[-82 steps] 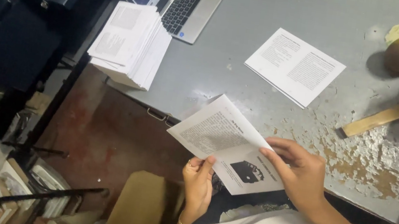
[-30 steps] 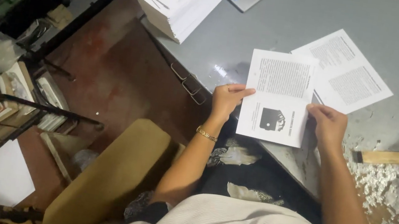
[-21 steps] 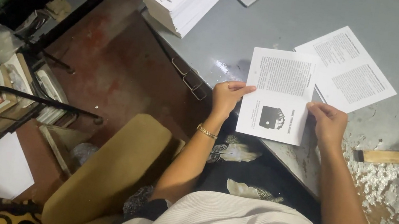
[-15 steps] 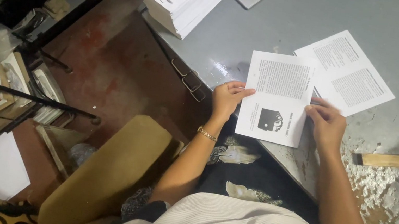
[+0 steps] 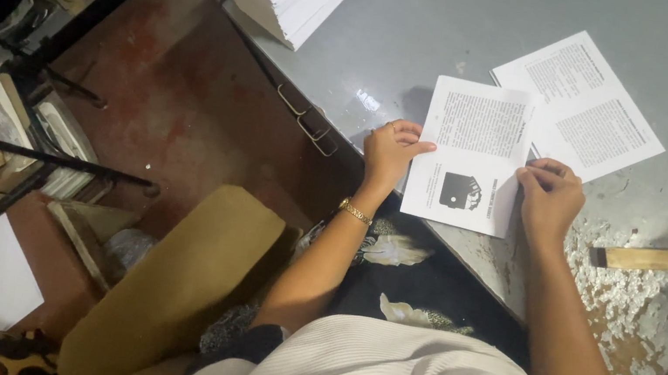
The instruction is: Folding printed paper sheets and using a wooden block to sharpen the creases.
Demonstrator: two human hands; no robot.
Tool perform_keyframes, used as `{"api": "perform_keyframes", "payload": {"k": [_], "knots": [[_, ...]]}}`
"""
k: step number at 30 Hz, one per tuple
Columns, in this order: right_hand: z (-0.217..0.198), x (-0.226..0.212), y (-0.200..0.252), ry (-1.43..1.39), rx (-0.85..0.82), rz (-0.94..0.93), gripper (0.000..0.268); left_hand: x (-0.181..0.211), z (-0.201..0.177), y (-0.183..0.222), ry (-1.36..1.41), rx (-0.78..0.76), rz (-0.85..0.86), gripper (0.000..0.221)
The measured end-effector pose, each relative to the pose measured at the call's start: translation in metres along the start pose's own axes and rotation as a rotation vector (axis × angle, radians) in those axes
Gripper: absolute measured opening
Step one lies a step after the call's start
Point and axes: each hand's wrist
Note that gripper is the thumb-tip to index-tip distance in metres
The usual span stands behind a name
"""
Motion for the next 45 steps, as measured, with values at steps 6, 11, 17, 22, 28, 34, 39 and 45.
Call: {"api": "perform_keyframes", "payload": {"k": [6,11,17,22,28,34,39,45], "knots": [[-0.005,-0.008,0.000,0.039,0.002,-0.024,0.016,0.001,0.000,-0.002,0.010,0.000,0.002,0.041],[-0.006,-0.007,0.001,0.048,-0.003,-0.022,0.016,0.002,-0.003,-0.007,-0.014,-0.021,-0.015,0.041],[-0.005,-0.009,0.002,0.050,-0.005,-0.023,0.016,0.002,-0.004,-0.009,-0.034,-0.046,-0.003,0.040],[-0.004,-0.005,0.001,0.073,0.001,-0.016,0.018,0.002,0.000,-0.010,-0.093,-0.025,0.020,0.038],[-0.009,-0.018,0.004,0.069,-0.018,0.012,0.016,-0.001,0.001,-0.014,-0.128,-0.037,0.041,0.037],[-0.010,-0.016,0.002,0.076,-0.027,0.013,0.015,0.001,0.006,-0.011,-0.166,-0.011,0.045,0.033],[-0.006,-0.011,0.002,0.046,-0.022,-0.003,0.016,0.013,0.028,0.026,-0.395,0.211,0.373,0.020],[-0.004,-0.012,0.002,0.061,0.008,0.003,0.015,0.003,0.044,0.039,-0.585,0.351,0.682,0.039]]}}
Point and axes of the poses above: each hand's wrist, its own y-axis away from the middle knuckle, its own z-axis out of the palm, x = y × z, and after that the axes turned 11 degrees about x, right-handed
